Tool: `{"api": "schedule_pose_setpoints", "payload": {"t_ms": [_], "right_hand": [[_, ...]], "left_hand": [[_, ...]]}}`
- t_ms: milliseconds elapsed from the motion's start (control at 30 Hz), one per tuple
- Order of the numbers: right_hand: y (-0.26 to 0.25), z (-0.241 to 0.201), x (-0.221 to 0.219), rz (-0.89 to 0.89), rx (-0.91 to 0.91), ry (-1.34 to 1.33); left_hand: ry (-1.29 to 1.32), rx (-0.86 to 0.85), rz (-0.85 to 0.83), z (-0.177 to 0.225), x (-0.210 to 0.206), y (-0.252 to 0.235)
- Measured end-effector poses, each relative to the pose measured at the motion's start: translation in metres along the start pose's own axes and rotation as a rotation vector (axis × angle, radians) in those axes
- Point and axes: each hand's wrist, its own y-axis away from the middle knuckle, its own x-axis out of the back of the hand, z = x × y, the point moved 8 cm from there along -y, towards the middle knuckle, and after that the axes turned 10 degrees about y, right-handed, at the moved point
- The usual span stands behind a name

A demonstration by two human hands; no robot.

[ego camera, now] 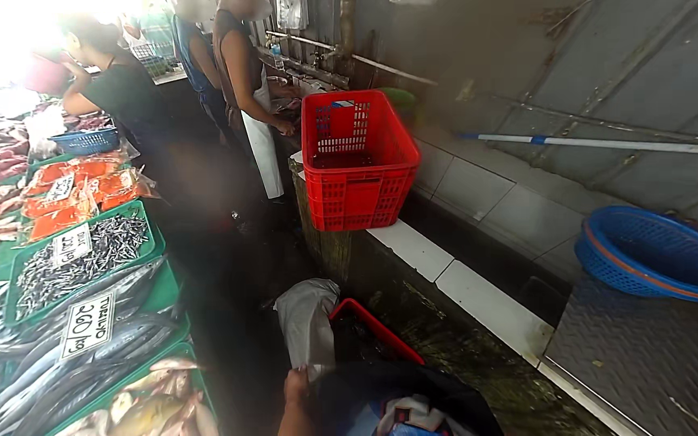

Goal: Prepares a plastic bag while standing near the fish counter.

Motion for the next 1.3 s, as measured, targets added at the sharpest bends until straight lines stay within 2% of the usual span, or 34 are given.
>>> {"api": "schedule_pose_setpoints", "payload": {"t_ms": [100,167,233,367,500,533,600,667,767,867,933,967,1033,1100,1200,1300], "right_hand": [[-0.036,0.027,-0.019,-0.016,-0.162,-0.176],[-0.043,0.031,-0.02,-0.016,-0.122,-0.185],[-0.045,0.033,-0.019,0.071,-0.074,-0.228],[0.01,-0.005,0.01,0.02,-0.232,-0.333],[0.038,-0.025,0.022,-0.044,-0.213,-0.287],[0.026,-0.016,0.015,-0.041,-0.19,-0.259],[-0.017,0.019,-0.016,0.159,-0.112,-0.18],[-0.043,0.04,-0.035,0.155,-0.111,-0.154],[-0.026,0.028,-0.025,0.054,-0.171,-0.211],[-0.037,0.037,-0.029,0.104,-0.147,-0.29],[-0.049,0.043,-0.032,0.165,-0.077,-0.224],[-0.046,0.041,-0.03,0.173,-0.035,-0.184],[-0.023,0.022,-0.015,0.065,-0.016,-0.13],[0.011,-0.004,0.007,-0.064,-0.054,-0.25],[0.035,-0.027,0.026,-0.005,-0.127,-0.338],[0.05,-0.045,0.038,-0.01,-0.125,-0.289]], "left_hand": [[-0.011,0.003,-0.012,0.0,-0.001,0.0],[-0.013,0.0,-0.006,-0.001,-0.001,-0.002],[-0.015,-0.001,-0.006,0.0,0.0,-0.001],[-0.02,0.003,-0.007,0.0,0.002,-0.002],[-0.006,-0.003,-0.003,-0.002,0.002,-0.004],[-0.002,-0.003,0.0,-0.002,0.002,-0.004],[0.004,0.002,0.012,0.0,0.004,0.001],[0.001,0.005,0.019,0.0,0.006,0.003],[0.001,0.013,0.018,0.003,0.006,0.006],[0.008,0.013,0.017,0.002,0.004,0.005],[0.011,0.011,0.012,-0.001,0.001,0.0],[0.013,0.011,0.006,-0.003,-0.001,-0.003],[0.012,0.002,-0.009,-0.006,-0.004,-0.009],[0.013,-0.005,-0.014,-0.004,-0.004,-0.007],[0.013,0.007,-0.011,-0.006,-0.005,-0.01],[0.002,0.016,-0.014,-0.005,-0.006,-0.01]]}}
